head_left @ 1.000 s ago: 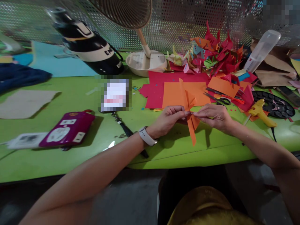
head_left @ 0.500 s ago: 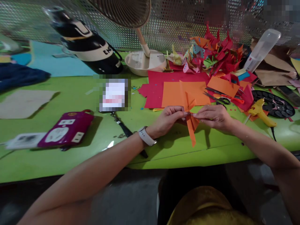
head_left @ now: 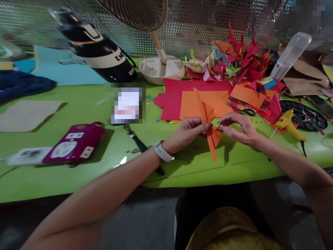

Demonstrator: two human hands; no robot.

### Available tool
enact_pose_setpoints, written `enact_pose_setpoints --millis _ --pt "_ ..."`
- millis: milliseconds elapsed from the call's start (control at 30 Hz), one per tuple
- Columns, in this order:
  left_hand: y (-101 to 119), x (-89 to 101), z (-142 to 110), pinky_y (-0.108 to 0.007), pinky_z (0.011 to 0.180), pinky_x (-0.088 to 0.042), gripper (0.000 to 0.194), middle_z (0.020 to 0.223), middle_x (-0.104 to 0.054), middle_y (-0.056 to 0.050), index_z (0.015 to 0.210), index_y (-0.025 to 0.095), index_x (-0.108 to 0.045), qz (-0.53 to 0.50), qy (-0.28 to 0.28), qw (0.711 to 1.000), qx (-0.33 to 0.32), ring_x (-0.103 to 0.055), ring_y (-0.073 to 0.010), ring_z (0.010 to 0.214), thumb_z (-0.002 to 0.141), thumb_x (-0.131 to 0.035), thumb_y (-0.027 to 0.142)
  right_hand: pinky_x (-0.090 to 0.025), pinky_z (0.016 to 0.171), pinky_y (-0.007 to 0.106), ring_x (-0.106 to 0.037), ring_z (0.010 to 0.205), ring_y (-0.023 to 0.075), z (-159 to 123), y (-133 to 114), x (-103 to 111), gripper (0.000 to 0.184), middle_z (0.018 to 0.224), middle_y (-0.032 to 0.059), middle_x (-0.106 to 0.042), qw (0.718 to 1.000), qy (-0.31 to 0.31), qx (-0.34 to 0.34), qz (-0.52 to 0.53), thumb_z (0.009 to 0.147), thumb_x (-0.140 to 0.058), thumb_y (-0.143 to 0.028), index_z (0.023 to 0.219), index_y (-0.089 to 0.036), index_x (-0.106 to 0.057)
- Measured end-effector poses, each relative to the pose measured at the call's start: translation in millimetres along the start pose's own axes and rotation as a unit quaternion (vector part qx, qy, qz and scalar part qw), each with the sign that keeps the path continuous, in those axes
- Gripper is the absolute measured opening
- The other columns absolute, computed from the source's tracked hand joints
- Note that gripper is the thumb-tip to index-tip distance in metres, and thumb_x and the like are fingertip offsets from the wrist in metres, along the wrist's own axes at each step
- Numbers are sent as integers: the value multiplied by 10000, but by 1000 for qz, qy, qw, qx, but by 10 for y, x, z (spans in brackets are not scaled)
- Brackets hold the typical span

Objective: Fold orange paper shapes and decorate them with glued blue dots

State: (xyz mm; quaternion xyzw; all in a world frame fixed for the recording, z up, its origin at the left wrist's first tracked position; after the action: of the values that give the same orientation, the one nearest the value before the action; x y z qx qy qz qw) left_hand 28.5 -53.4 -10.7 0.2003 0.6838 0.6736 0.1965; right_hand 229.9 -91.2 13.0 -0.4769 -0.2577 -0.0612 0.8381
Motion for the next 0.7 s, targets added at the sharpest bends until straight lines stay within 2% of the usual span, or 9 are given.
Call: enact_pose_setpoints --millis 100,167,267,333,467,700 --pt "41 -15 -11 -256 610 -504 364 639 -642 -4 678 161 -645 42 -10 999 -14 -564 -118 592 747 -722 510 -500 609 258 -620 638 124 15 -27 -15 339 680 5 -635 991 -28 -121 57 946 -492 -457 767 -181 -571" --pt "48 -21 -13 -247 594 -483 372 641 -634 -3 684 160 -643 60 -15 998 -23 -551 -116 591 763 -706 518 -443 550 242 -562 574 110 22 -26 -35 441 605 -12 -575 983 -82 -149 65 952 -454 -534 679 -191 -504" --pt "39 -20 -11 -231 560 -439 387 620 -601 8 669 158 -629 68 -23 997 -38 -517 -106 577 778 -694 523 -366 486 235 -485 514 93 27 -16 -56 496 564 -29 -518 977 -129 -158 65 937 -445 -602 642 -202 -437" --pt "31 -18 -10 -226 548 -416 392 604 -577 17 655 157 -615 65 -29 996 -44 -496 -100 568 783 -694 519 -366 481 231 -488 508 92 27 -11 -63 484 566 -36 -508 972 -141 -170 76 927 -462 -609 667 -201 -447" --pt "35 -23 -17 -227 567 -418 376 613 -575 20 662 156 -614 55 -42 997 -42 -494 -97 577 796 -691 499 -392 480 222 -534 523 100 24 -5 -66 451 574 -40 -508 962 -155 -193 113 910 -502 -597 701 -199 -462" --pt "66 -25 -29 -237 592 -437 367 644 -604 2 673 153 -632 45 -39 998 -25 -521 -109 607 783 -699 496 -372 476 215 -492 499 83 22 18 -66 361 562 -43 -524 964 -152 -176 132 925 -534 -487 722 -192 -489"
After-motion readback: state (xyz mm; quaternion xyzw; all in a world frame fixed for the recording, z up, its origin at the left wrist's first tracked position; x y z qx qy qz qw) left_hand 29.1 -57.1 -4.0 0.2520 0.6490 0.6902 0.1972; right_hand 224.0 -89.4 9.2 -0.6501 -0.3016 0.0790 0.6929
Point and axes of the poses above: each hand's wrist, its own z-axis towards the middle knuckle, its own x-axis out of the back of the hand, y = z × x, the point moved 1 cm from there along z, towards the middle knuckle
